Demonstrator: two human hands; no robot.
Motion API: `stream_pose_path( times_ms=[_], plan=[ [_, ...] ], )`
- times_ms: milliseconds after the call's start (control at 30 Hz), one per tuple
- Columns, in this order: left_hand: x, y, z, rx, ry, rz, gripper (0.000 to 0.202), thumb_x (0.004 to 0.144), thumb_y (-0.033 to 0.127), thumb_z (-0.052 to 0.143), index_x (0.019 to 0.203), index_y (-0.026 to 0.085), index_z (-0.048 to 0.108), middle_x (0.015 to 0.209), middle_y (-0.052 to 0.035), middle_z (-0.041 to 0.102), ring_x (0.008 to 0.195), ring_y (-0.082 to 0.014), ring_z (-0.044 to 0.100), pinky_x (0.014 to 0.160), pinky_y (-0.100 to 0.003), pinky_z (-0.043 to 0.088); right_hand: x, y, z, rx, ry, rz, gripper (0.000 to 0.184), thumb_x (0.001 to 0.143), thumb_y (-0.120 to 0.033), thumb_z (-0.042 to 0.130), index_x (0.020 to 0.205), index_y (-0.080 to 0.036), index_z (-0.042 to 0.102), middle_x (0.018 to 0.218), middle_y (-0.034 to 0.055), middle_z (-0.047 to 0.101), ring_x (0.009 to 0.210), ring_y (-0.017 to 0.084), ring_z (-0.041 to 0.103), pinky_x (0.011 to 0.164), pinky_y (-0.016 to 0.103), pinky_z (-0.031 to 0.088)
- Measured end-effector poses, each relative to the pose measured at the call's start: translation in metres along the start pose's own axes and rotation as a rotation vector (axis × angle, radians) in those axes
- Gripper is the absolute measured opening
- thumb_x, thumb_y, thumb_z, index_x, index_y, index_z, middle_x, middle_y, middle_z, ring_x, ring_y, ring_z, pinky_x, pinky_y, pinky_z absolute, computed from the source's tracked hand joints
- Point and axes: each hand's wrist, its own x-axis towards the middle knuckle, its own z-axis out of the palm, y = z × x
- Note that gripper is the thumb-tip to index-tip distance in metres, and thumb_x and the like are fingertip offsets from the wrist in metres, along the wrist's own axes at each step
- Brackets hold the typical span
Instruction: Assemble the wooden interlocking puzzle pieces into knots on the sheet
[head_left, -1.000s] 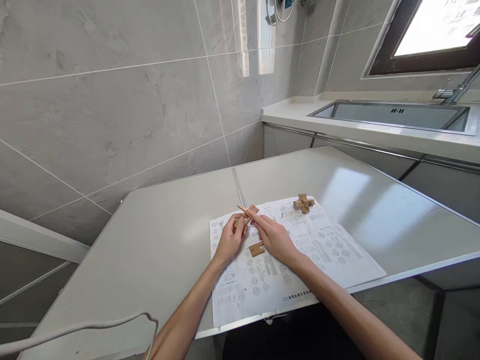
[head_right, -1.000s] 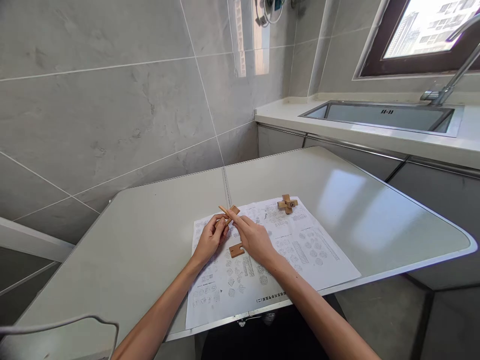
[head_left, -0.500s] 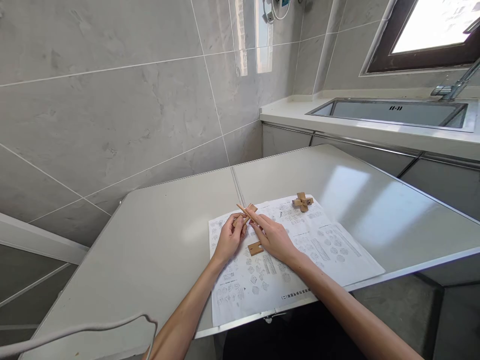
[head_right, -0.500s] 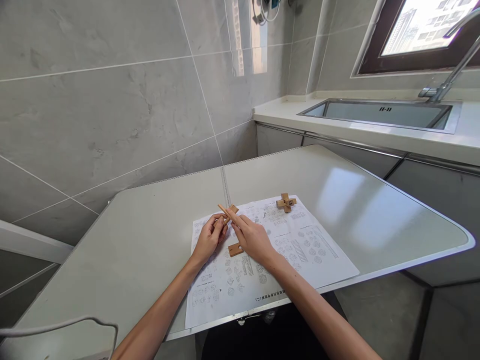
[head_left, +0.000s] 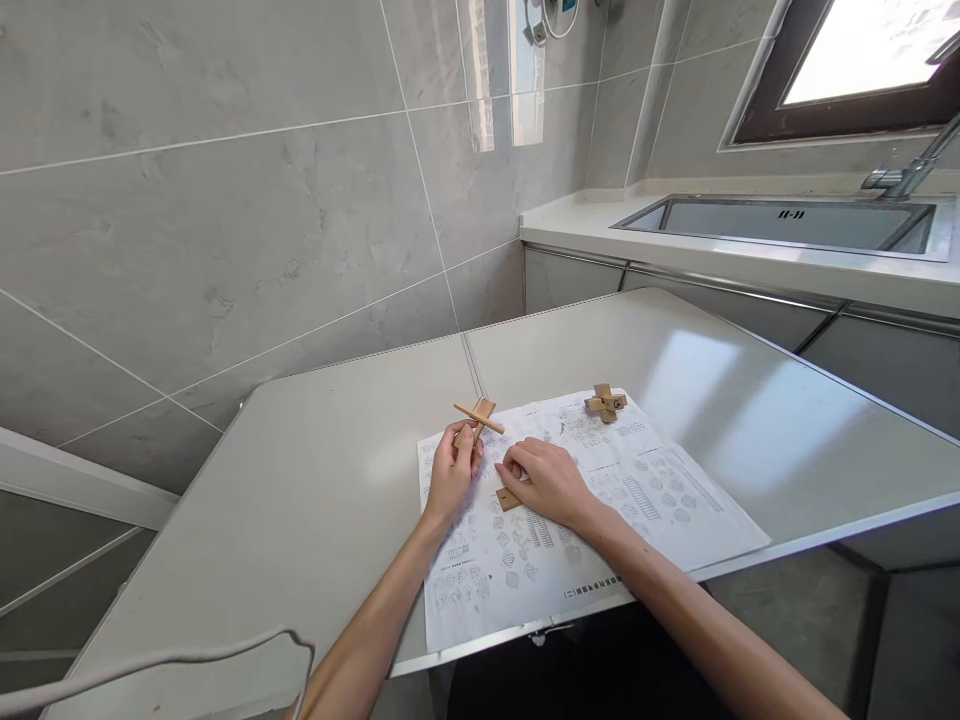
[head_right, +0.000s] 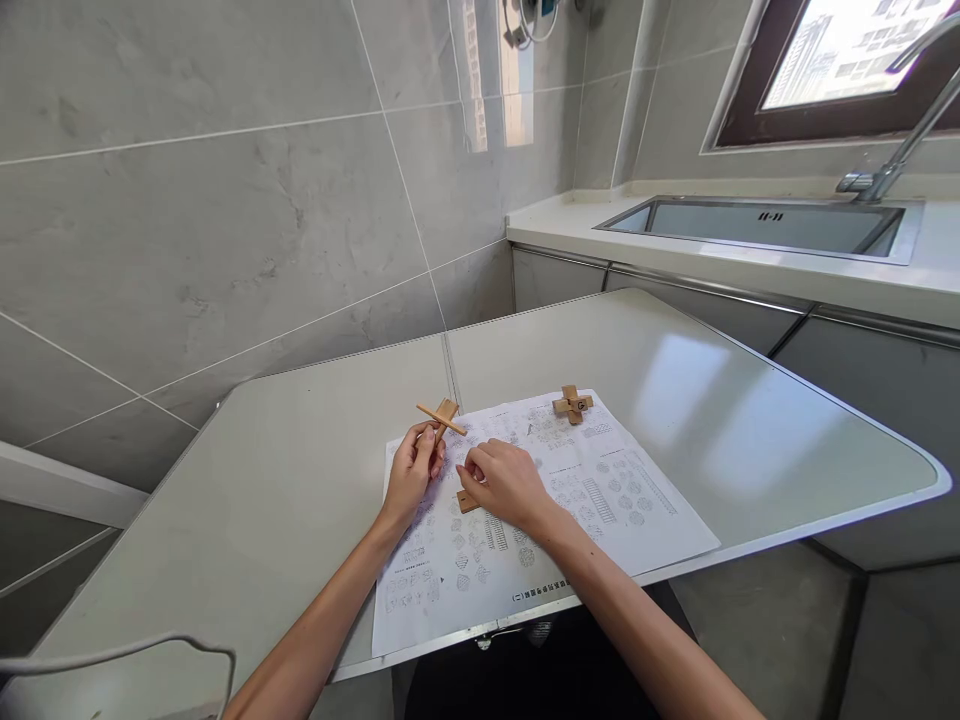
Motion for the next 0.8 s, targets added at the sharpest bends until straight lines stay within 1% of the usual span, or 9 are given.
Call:
stream_pose_path(
  times_ms=[133,233,400,467,600,667,733,800],
  plan=[
    [-0.001,0.000,0.002,0.005,-0.004,0.012,0.032,0.103,0.051,0.053,0.108,0.020,0.060,0.074,0.0033,0.054,0.053,-0.0078,0.040,0.051,-0.023,0.035,-0.001,0.000,0.002,-0.062,-0.049,-0.088,0.033,0.101,-0.028,0.060,0.069,-0.021,0.055,0.070,0.0013,0.060,0.070,0.017,0.054,0.064,0.031,0.034],
    [-0.001,0.000,0.002,0.010,0.002,0.013,0.033,0.102,0.052,0.054,0.105,0.020,0.059,0.073,0.0032,0.054,0.053,-0.0080,0.040,0.050,-0.023,0.034,-0.001,-0.001,0.002,-0.099,-0.071,-0.128,0.036,0.102,-0.029,0.059,0.067,-0.021,0.054,0.070,0.0022,0.059,0.071,0.018,0.053,0.064,0.032,0.034],
    [-0.001,0.000,0.003,0.022,-0.005,0.028,0.032,0.102,0.052,0.054,0.105,0.021,0.059,0.072,0.0036,0.053,0.053,-0.0084,0.039,0.050,-0.023,0.035,-0.001,-0.002,0.003,-0.145,-0.056,-0.142,0.042,0.104,-0.028,0.053,0.063,-0.021,0.053,0.067,0.0037,0.060,0.068,0.018,0.053,0.064,0.032,0.033],
    [-0.001,0.001,0.004,0.027,-0.005,0.028,0.033,0.102,0.053,0.054,0.105,0.021,0.060,0.072,0.0035,0.053,0.053,-0.0087,0.039,0.051,-0.024,0.035,-0.001,-0.001,0.004,-0.142,-0.047,-0.127,0.045,0.105,-0.028,0.049,0.061,-0.021,0.053,0.064,0.0036,0.060,0.063,0.017,0.053,0.061,0.031,0.030],
    [-0.001,0.002,0.004,0.028,-0.005,0.011,0.034,0.102,0.053,0.055,0.109,0.021,0.061,0.072,0.0032,0.054,0.054,-0.0092,0.040,0.052,-0.024,0.036,-0.003,0.001,0.006,-0.106,-0.006,-0.005,0.050,0.109,-0.035,0.041,0.064,-0.021,0.055,0.054,0.0008,0.057,0.047,0.013,0.045,0.054,0.030,0.021],
    [-0.002,0.002,0.004,0.029,-0.004,0.007,0.034,0.102,0.053,0.055,0.111,0.021,0.061,0.074,0.0031,0.054,0.054,-0.0092,0.040,0.052,-0.024,0.036,-0.002,0.002,0.005,-0.052,0.029,0.079,0.052,0.111,-0.040,0.036,0.066,-0.022,0.053,0.051,-0.0006,0.052,0.044,0.013,0.041,0.052,0.030,0.020],
    [-0.002,0.003,0.005,0.029,0.003,0.005,0.034,0.102,0.052,0.055,0.112,0.021,0.061,0.075,0.0029,0.054,0.055,-0.0092,0.041,0.052,-0.024,0.036,0.001,0.001,0.001,0.069,0.081,0.189,0.052,0.111,-0.047,0.033,0.067,-0.023,0.048,0.051,-0.0016,0.049,0.045,0.015,0.041,0.052,0.029,0.022],
    [-0.003,0.004,0.006,0.030,0.017,0.000,0.034,0.101,0.052,0.056,0.113,0.021,0.061,0.077,0.0024,0.054,0.056,-0.0092,0.041,0.052,-0.024,0.036,0.005,0.000,-0.005,0.299,0.125,0.302,0.053,0.110,-0.055,0.031,0.069,-0.024,0.041,0.054,-0.0025,0.045,0.047,0.015,0.040,0.051,0.028,0.026]
  ],
)
